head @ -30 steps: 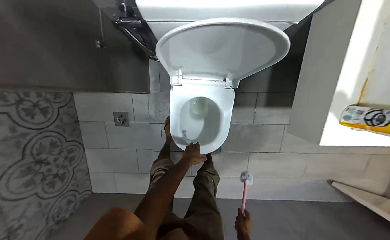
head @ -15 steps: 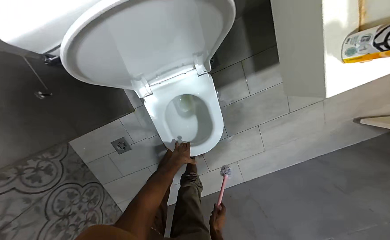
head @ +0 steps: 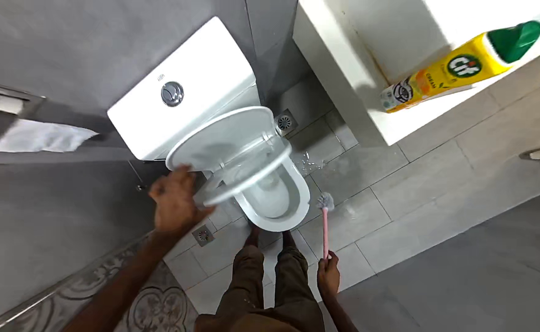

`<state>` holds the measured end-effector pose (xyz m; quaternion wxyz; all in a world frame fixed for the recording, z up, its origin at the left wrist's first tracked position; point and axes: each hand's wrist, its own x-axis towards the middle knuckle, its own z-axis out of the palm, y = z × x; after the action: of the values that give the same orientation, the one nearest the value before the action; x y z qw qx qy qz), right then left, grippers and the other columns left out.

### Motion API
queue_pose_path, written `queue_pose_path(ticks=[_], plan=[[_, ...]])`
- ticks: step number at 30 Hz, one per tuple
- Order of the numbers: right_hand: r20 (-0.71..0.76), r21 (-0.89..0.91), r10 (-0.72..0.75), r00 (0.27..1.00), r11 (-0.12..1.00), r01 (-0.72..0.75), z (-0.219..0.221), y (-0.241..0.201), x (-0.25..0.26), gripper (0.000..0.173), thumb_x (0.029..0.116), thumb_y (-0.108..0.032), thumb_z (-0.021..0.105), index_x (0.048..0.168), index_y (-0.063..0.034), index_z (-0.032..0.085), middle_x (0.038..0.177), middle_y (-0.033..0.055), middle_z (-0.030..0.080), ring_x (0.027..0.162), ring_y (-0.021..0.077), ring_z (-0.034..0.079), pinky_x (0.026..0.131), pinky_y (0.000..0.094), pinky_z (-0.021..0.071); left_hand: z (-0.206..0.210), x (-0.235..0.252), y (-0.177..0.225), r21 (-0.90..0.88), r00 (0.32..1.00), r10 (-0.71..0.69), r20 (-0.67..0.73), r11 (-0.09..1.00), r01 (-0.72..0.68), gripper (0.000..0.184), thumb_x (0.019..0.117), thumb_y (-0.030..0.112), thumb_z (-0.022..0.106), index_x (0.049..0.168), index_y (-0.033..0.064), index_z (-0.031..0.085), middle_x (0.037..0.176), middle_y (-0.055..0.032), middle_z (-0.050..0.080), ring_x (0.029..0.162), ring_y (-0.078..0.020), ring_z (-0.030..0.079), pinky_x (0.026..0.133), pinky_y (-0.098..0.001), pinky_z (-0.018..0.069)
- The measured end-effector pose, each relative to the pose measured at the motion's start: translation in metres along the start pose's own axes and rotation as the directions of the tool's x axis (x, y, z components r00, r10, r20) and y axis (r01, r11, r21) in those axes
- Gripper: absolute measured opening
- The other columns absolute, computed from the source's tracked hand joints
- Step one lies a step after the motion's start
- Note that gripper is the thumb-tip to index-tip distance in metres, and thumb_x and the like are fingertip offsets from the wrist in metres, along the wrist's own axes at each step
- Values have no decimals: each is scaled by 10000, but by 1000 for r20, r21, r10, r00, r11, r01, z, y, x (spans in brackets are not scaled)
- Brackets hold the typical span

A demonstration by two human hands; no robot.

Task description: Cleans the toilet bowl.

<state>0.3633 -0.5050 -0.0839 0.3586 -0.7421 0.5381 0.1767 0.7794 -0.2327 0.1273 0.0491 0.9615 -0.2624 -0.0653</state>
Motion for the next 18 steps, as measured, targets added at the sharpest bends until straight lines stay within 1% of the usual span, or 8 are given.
queue_pose_path(ticks=[2, 4, 6, 8, 11, 14, 16, 18], plan=[[22, -21, -144, 989, 989, 145, 2, -17, 5, 507, 1018, -252, 499, 1486, -61, 462, 881, 187, 686, 733, 367, 673, 652, 613, 542, -24, 35, -26, 84, 993, -47, -107, 995, 56, 979, 879, 726, 573, 1426, -76, 449, 1556, -330, 369, 1427, -523, 367, 1098, -712, 292], [38, -55, -256, 966, 965, 257, 7, -31, 2, 515, 1009, -264, 471, 1481, -58, 484, 925, 166, 706, 743, 349, 688, 645, 599, 556, -42, 68, -34, 111, 992, -23, -125, 993, 37, 927, 965, 647, 536, 1471, -111, 367, 1597, -359, 273, 1474, -556, 271, 1132, -727, 255], [57, -84, -309, 949, 946, 313, 17, -48, -4, 495, 1018, -250, 482, 1481, -77, 514, 1075, 167, 730, 834, 350, 725, 692, 598, 580, -49, 108, -30, 120, 992, 38, -122, 992, -24, 919, 976, 646, 515, 1502, -90, 349, 1613, -340, 269, 1490, -545, 252, 1141, -728, 222], [146, -125, -268, 952, 950, 287, 27, -57, -23, 478, 1028, -224, 508, 1487, -92, 532, 1263, 189, 686, 976, 371, 727, 770, 592, 590, -41, 142, -30, 125, 987, 130, -93, 985, -118, 971, 955, 736, 437, 1534, -38, 350, 1620, -307, 301, 1501, -512, 272, 1137, -740, 195], [279, -151, -200, 939, 957, 249, 57, -75, -8, 468, 1043, -208, 497, 1503, -127, 528, 1356, 172, 645, 1064, 356, 710, 857, 561, 584, -31, 177, -23, 54, 974, 224, -31, 974, -222, 1000, 934, 776, 408, 1559, 1, 310, 1647, -273, 265, 1520, -484, 244, 1151, -725, 167], [381, -181, -125, 916, 962, 206, 98, -106, 27, 470, 1076, -241, 430, 1532, -147, 494, 1389, 161, 636, 1119, 349, 698, 921, 550, 567, -22, 190, -42, -36, 970, 241, 24, 970, -240, 994, 947, 755, 442, 1572, -7, 308, 1607, -309, 319, 1487, -504, 299, 1188, -692, 180], [415, -236, -21, 909, 963, 130, 126, -131, 67, 463, 1090, -262, 421, 1542, -185, 481, 1352, 187, 647, 1150, 376, 677, 947, 571, 542, -3, 197, -75, -102, 975, 220, 39, 971, -215, 887, 975, 711, 463, 1522, 18, 392, 1504, -298, 452, 1406, -422, 446, 1185, -591, 306], [426, -292, 59, 903, 953, 75, 154, -143, 104, 457, 1093, -298, 442, 1545, -244, 472, 1342, 210, 640, 1132, 416, 669, 925, 616, 534, 9, 190, -89, -273, 980, 175, 93, 951, -144, 665, 1037, 561, 510, 1402, 5, 511, 1285, -213, 621, 1196, -231, 620, 1060, -418, 485]])
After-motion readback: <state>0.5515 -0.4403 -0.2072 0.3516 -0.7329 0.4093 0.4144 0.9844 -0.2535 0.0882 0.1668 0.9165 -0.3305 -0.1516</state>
